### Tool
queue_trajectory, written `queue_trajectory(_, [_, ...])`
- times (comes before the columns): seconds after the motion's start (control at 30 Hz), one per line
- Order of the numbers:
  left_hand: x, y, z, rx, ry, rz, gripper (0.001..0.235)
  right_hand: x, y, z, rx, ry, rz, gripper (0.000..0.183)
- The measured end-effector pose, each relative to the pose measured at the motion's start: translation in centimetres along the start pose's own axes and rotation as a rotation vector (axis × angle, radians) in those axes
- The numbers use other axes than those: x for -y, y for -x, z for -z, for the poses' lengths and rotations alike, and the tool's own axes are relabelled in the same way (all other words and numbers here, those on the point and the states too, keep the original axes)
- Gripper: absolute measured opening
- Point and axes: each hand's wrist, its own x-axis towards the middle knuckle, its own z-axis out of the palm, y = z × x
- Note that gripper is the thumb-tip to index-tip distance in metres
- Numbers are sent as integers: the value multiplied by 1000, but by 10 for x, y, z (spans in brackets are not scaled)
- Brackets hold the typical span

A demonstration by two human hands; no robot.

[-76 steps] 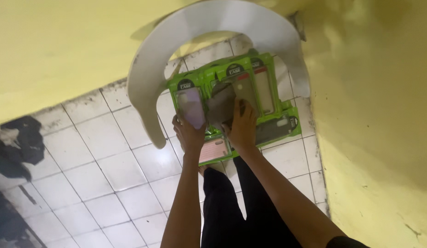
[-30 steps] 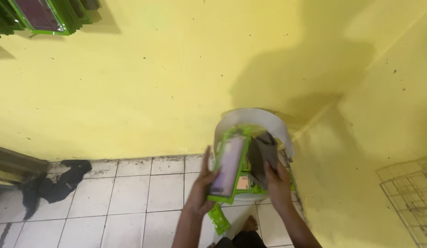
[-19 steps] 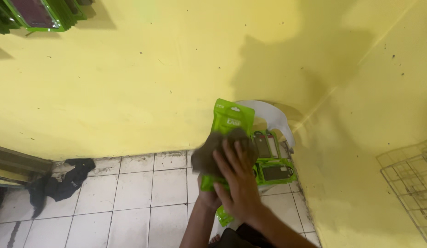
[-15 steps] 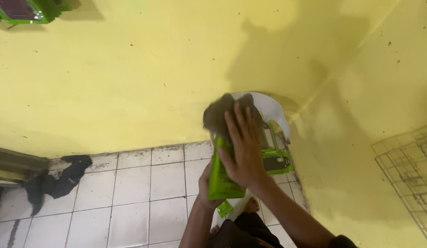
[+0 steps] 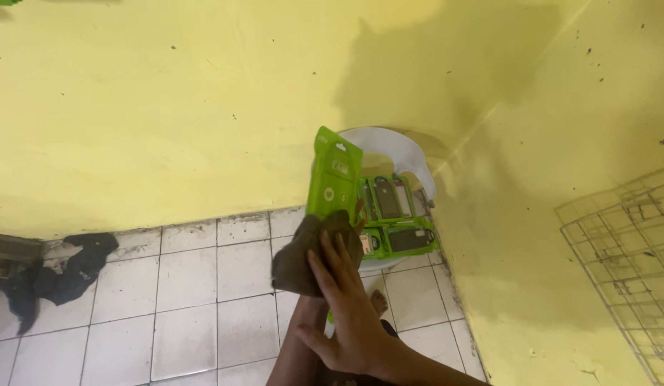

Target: The person repeatedly picks up packaged phone cases from a white plastic chair, wipes them with a cloth, and hangs them on a wall-mounted wire grid display. The person handles multiple cases one at a time, moving between the chair and the display throughout the clip.

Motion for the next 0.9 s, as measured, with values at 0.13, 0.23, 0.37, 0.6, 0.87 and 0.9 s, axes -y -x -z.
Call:
queue_trajectory(0.13, [-15, -18, -24, -107, -476, -142, 82, -33, 21, -6, -207, -327, -351, 72])
queue_trajectory(0.23, [-40, -26, -31, -316, -707, -129, 89, -69, 32, 3, -341, -636, -804, 48])
queue_trajectory(0.37, [-67, -19, -19, -519, -752, 116, 87, -102, 39, 36, -495, -879, -692, 42])
queue_trajectory(0.6, [-43, -11, 12, -320, -333, 139, 37, -73, -12, 87, -536, -441, -179, 39])
queue_trajectory(0.87, [-38, -8, 30, -318, 41, 85, 40, -51, -82, 10, -15, 415, 52, 67])
queue_trajectory(0.9, [-44, -9, 35, -377, 48, 56, 43, -52, -72, 2, 45, 413, 48, 67])
